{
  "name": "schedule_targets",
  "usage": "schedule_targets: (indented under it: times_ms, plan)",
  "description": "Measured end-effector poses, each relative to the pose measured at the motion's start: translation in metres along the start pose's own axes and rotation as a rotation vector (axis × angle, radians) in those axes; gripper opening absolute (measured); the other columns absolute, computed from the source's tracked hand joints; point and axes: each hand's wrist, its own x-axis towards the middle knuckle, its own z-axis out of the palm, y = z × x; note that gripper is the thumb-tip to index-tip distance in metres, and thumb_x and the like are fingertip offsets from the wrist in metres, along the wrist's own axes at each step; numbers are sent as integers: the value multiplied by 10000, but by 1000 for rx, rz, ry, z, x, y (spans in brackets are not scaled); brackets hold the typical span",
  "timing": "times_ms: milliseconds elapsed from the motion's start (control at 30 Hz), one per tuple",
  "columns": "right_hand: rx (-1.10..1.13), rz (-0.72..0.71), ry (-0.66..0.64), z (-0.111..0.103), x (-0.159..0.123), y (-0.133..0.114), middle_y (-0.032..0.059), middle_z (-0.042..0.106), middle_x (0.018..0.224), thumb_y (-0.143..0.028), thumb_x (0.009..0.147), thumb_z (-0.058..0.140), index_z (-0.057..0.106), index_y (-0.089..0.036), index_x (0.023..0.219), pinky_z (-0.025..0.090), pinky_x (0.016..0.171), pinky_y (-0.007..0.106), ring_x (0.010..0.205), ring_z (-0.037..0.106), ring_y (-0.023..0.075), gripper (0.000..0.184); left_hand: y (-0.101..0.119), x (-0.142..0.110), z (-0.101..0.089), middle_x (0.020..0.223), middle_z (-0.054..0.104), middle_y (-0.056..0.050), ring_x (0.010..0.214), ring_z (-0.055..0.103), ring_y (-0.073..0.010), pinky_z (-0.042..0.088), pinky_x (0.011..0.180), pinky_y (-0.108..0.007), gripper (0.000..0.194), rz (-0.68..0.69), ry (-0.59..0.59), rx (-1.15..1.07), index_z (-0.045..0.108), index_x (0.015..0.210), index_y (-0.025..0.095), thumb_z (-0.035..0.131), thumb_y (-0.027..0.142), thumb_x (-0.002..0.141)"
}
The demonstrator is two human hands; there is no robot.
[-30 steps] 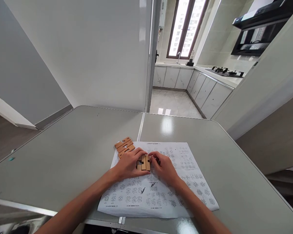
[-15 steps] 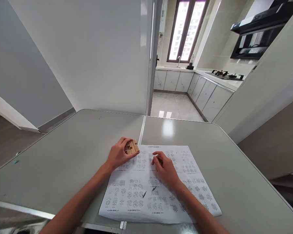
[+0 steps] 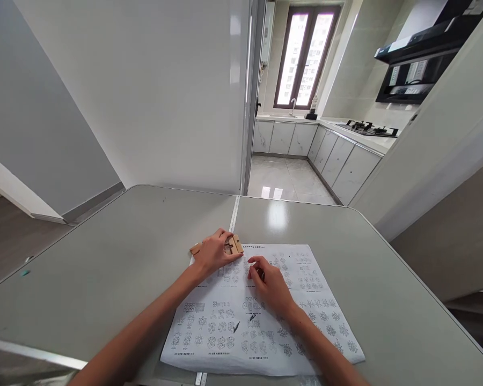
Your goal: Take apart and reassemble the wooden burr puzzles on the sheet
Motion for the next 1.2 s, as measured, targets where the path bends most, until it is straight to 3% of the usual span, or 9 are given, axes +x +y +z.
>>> schedule_targets:
  times_ms: [333, 600, 800, 900, 1000, 1100, 1200]
  plan:
    - [-5, 3, -25, 0, 0, 1, 5, 720, 788, -409, 1015, 465, 609, -224, 1115, 416, 607, 299, 614, 561, 177, 255, 1, 9, 5, 1116, 679, -78, 890, 717, -265, 529, 791, -364, 507, 23, -23, 19, 671, 1149, 212, 773, 570, 806]
    - [-12, 17, -26, 0, -1, 0, 24, 738, 811, -411, 1013, 465, 626, -221, 1112, 416, 588, 300, 599, 546, 174, 267, -11, -9, 6, 1150, 684, -65, 932, 704, -263, 526, 760, -358, 550, 47, 7, -5, 646, 1185, 232, 763, 614, 808]
    - [-25, 23, -36, -2, 0, 1, 24, 736, 816, -412, 1017, 460, 629, -220, 1114, 419, 603, 306, 598, 534, 174, 273, -16, -21, -5, 1256, 662, -87, 1087, 653, -308, 526, 892, -427, 662, 97, 9, -24, 640, 1243, 254, 779, 686, 761]
    - [-29, 25, -47, -2, 0, 1, 22, 736, 821, -403, 1021, 458, 628, -220, 1118, 423, 611, 307, 605, 537, 172, 268, -26, -26, -14, 1431, 569, -135, 1322, 504, -392, 432, 1077, -539, 904, 105, 63, 26, 594, 1356, 248, 822, 756, 644]
    - [-27, 27, -39, -2, 0, 1, 19, 734, 815, -403, 1022, 465, 629, -220, 1107, 425, 607, 304, 610, 539, 172, 260, -43, -32, -23, 1605, 419, -158, 1484, 330, -434, 324, 1172, -604, 1033, 85, 6, 47, 514, 1468, 258, 814, 780, 629]
    - [-34, 20, -33, -2, -1, 0, 14, 727, 807, -396, 1027, 467, 630, -224, 1111, 434, 607, 304, 621, 547, 173, 252, -59, -39, -26, 1660, 360, -156, 1552, 229, -437, 208, 1230, -635, 985, 77, -69, 79, 478, 1520, 263, 716, 802, 730]
    - [-56, 9, -19, -2, -2, -2, 19, 720, 830, -391, 1035, 463, 630, -228, 1110, 455, 613, 311, 625, 551, 175, 244, -68, -45, -25, 1662, 377, -137, 1562, 252, -400, 186, 1248, -624, 855, 66, -119, 71, 437, 1560, 269, 580, 760, 875]
